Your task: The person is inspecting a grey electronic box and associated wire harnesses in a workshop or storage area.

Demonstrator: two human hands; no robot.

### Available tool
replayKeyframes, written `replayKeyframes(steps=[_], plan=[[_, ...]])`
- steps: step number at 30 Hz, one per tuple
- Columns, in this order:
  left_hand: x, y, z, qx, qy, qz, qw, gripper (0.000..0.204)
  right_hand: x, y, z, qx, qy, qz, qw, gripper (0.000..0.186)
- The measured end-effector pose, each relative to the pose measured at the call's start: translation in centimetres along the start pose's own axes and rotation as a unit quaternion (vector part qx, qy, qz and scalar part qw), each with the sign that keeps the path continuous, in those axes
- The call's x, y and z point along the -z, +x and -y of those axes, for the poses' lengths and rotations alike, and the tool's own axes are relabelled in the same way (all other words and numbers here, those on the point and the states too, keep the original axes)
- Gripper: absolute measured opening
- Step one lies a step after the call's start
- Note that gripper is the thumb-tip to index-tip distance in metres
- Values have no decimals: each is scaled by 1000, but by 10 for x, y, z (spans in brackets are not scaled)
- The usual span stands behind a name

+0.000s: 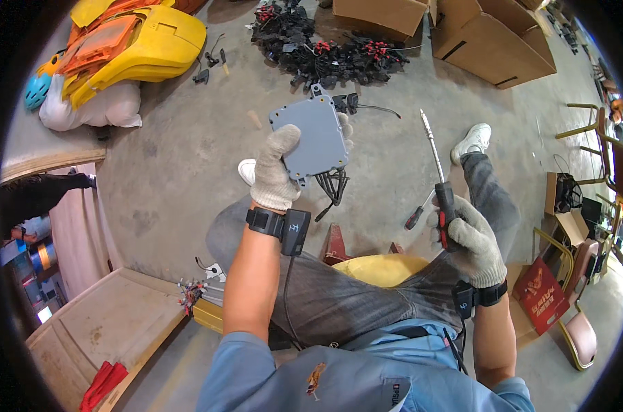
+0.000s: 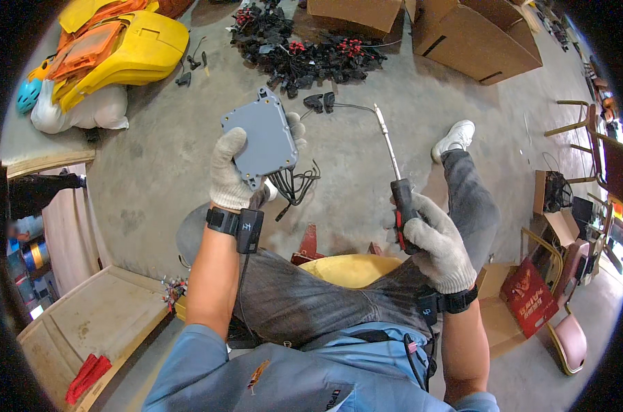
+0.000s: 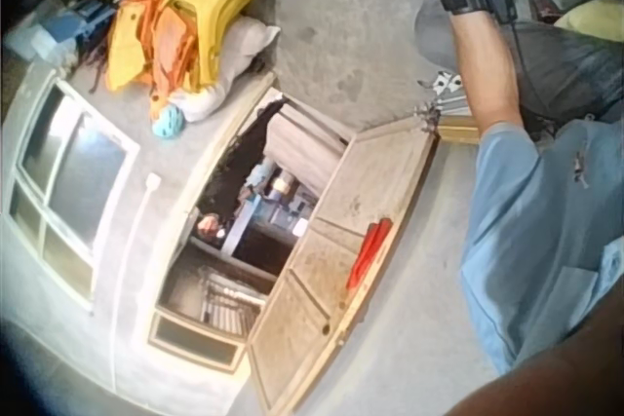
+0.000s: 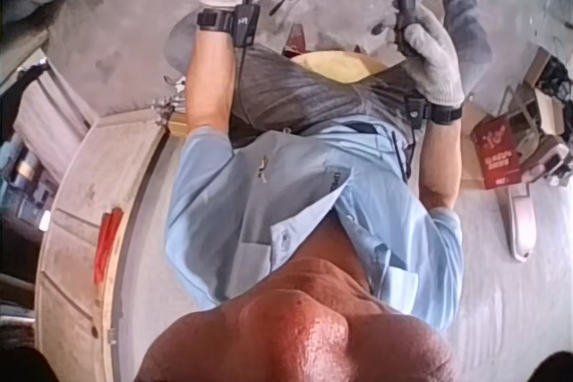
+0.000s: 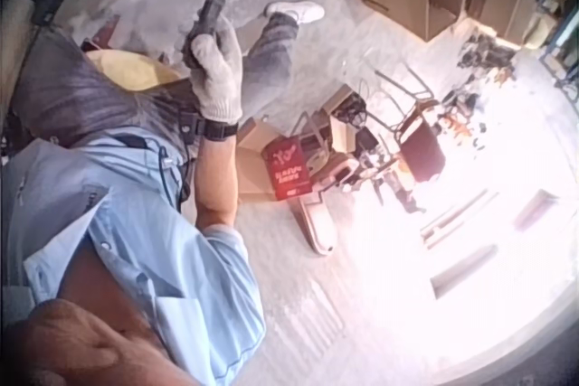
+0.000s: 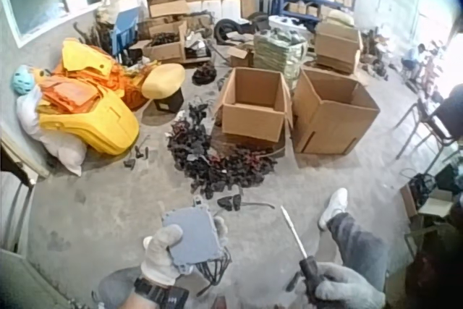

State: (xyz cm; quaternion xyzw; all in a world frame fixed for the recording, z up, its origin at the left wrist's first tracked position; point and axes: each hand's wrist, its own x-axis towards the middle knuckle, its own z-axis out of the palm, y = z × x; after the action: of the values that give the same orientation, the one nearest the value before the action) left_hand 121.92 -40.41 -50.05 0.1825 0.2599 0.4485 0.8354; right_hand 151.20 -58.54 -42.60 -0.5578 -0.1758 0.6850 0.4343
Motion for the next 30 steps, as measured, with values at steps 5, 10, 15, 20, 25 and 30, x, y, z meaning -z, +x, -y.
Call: replayKeyframes(steps=[5, 10, 15, 20, 25, 30], plan=[[2, -2, 0, 2, 10, 2, 1000, 89, -8, 2, 2, -6, 1, 8, 1000, 65], [2, 1, -1, -3, 14, 19, 1000, 88, -6, -1, 3, 1, -20, 28, 999, 53], [0, 3, 2, 0, 40, 1, 999, 87, 8, 15, -11, 69, -38, -136, 988, 33], [20, 7, 10, -3, 65, -40, 997, 86, 44, 73, -27, 27, 69, -181, 981, 38], [3, 18, 22, 27, 16, -22, 999, 78, 137, 164, -140, -45, -87, -223, 970, 39], [9, 32, 30, 51, 39, -96, 993, 79, 153, 200, -260, -133, -322, -81, 934, 25]])
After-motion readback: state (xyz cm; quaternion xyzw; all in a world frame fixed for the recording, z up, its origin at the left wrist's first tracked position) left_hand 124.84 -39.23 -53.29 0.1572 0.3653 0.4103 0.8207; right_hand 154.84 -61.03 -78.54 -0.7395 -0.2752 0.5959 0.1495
